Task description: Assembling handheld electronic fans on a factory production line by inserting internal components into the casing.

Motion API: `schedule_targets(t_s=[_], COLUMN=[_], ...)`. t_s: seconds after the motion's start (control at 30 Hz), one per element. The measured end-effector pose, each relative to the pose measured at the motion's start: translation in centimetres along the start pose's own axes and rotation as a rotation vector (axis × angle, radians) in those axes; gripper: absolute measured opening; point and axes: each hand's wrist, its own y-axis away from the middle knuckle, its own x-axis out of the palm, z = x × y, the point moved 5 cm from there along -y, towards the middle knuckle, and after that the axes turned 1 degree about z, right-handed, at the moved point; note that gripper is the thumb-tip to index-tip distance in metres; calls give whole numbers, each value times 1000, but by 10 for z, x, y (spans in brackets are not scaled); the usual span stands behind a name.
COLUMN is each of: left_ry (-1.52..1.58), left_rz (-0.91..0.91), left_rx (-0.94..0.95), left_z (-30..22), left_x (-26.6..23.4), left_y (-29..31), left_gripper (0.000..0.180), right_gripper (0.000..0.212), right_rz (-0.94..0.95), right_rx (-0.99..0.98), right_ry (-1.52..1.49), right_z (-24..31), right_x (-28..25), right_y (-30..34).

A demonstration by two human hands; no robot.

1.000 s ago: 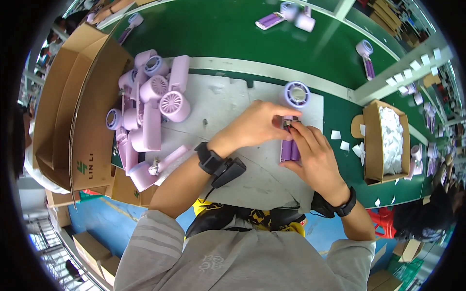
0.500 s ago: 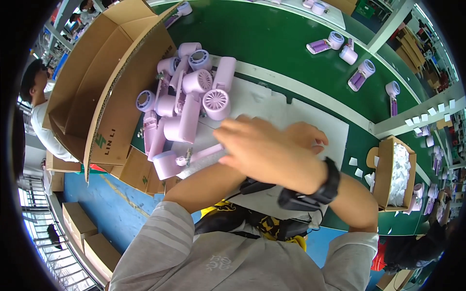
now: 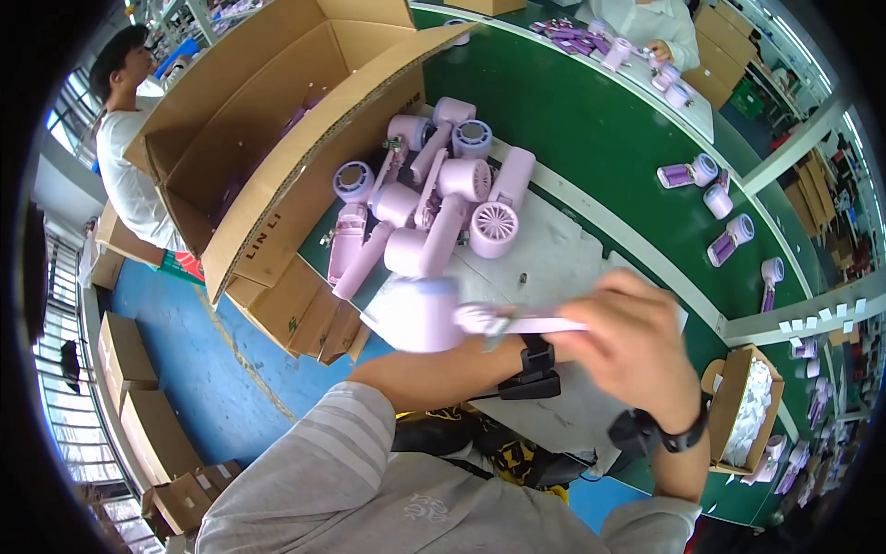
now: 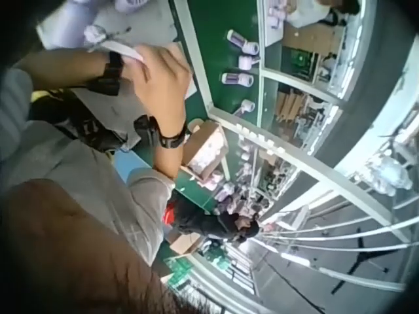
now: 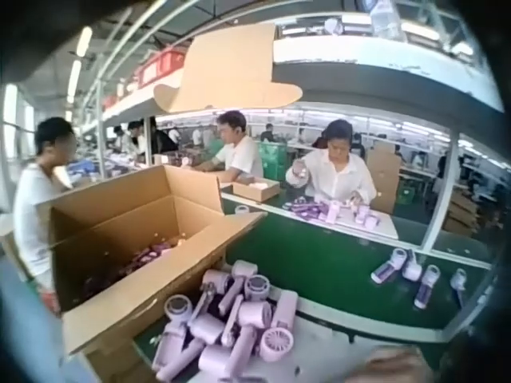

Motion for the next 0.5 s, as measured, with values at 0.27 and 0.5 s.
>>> schedule_targets(t_s=[0.27,0.5], left_ry=[-62,173], left_rz=[70,362], left_rx=[46,166], left_z=[0,-127], left_x=[-11,-111], left_y=[0,91], left_gripper=[19,38], right_gripper=[16,26], right_rz=[-575,-140], right_rx=[777,282], right_ry=[34,379], right_z=[-102,-32], right_x=[-70,13], right_y=[168,149])
